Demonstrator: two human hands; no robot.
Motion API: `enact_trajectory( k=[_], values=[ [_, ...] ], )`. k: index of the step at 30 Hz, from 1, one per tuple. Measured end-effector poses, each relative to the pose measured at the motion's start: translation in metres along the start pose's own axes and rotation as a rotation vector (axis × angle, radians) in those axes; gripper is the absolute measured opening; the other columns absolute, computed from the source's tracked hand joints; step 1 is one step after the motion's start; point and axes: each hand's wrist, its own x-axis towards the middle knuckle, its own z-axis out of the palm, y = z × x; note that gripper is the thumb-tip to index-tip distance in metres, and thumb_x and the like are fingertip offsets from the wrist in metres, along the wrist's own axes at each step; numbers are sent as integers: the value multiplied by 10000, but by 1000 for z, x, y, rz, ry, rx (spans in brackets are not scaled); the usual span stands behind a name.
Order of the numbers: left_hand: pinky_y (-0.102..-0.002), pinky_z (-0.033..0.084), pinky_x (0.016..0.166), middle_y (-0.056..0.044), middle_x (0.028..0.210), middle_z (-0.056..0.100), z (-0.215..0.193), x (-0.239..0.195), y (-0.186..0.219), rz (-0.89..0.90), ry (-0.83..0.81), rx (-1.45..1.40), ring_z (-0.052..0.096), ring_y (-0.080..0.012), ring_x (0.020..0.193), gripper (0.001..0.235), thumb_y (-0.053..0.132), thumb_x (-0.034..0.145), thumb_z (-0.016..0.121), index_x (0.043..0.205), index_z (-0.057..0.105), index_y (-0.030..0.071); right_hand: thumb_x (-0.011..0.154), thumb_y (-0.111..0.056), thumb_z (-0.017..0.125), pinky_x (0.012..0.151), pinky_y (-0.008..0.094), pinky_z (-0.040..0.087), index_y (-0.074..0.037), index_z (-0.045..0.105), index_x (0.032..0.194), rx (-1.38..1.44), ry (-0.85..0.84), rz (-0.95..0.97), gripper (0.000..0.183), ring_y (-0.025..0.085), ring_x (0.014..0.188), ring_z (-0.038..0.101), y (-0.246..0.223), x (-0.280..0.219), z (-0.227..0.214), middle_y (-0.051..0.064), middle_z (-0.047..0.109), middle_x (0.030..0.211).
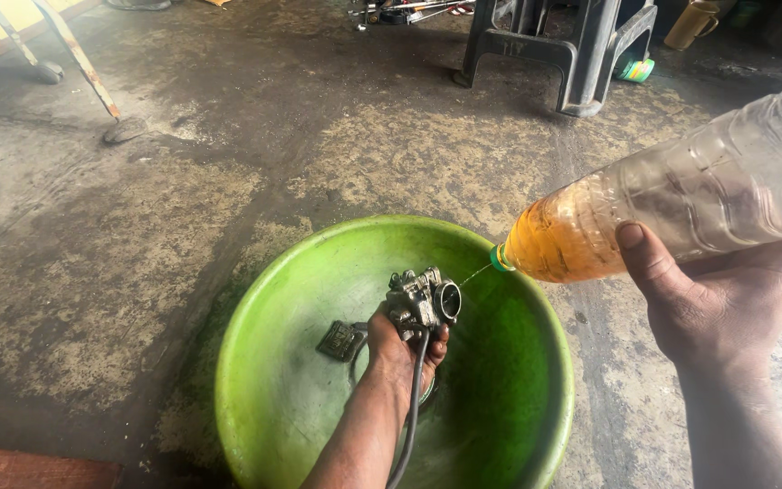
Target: The person cleans a carburetor by pouring an orange liquid from a plastic bottle into its openings and using a thin metal rod to scrub the interior. The task is performed over a green basin to catch runoff.
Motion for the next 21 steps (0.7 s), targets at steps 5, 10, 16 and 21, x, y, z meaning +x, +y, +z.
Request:
enact_trajectory(
  k=[5, 10, 16, 21],
  values=[
    [-290, 441, 388, -133, 735, 636, -5, 5, -5, -31, -30, -13, 603, -227, 513, 472, 421, 976, 408, 970, 650, 16, 981, -170, 857, 1232, 510, 485, -120, -19, 1585, -197, -42, -69, 1066, 394, 1473, 474, -9, -1, 6, 269, 334, 1519],
    [-282, 425, 382, -132, 721, 601, -6, 7, -4, -20, -12, -12, 593, -221, 517, 487, 449, 972, 439, 952, 638, 4, 999, -237, 887, 1219, 473, 481, -83, -54, 1605, -49, -3, 27, 1130, 371, 1478, 494, 4, -7, 2, 230, 389, 1485],
    [-320, 529, 461, -102, 817, 704, -5, -6, 1, 93, -34, 218, 683, -192, 634, 411, 423, 991, 456, 1098, 644, 74, 1022, -230, 871, 1222, 445, 532, -5, 55, 1556, -125, 67, 49, 1001, 321, 1363, 599, 3, -9, 3, 177, 506, 1384],
    [-389, 613, 536, -75, 868, 744, 3, -10, -2, 153, -79, 232, 719, -193, 668, 434, 487, 939, 573, 1136, 625, 104, 1037, -189, 874, 1199, 415, 529, 23, 242, 1527, 44, 29, -15, 827, 271, 1341, 614, -9, 2, 9, 148, 534, 1366]
  ],
)
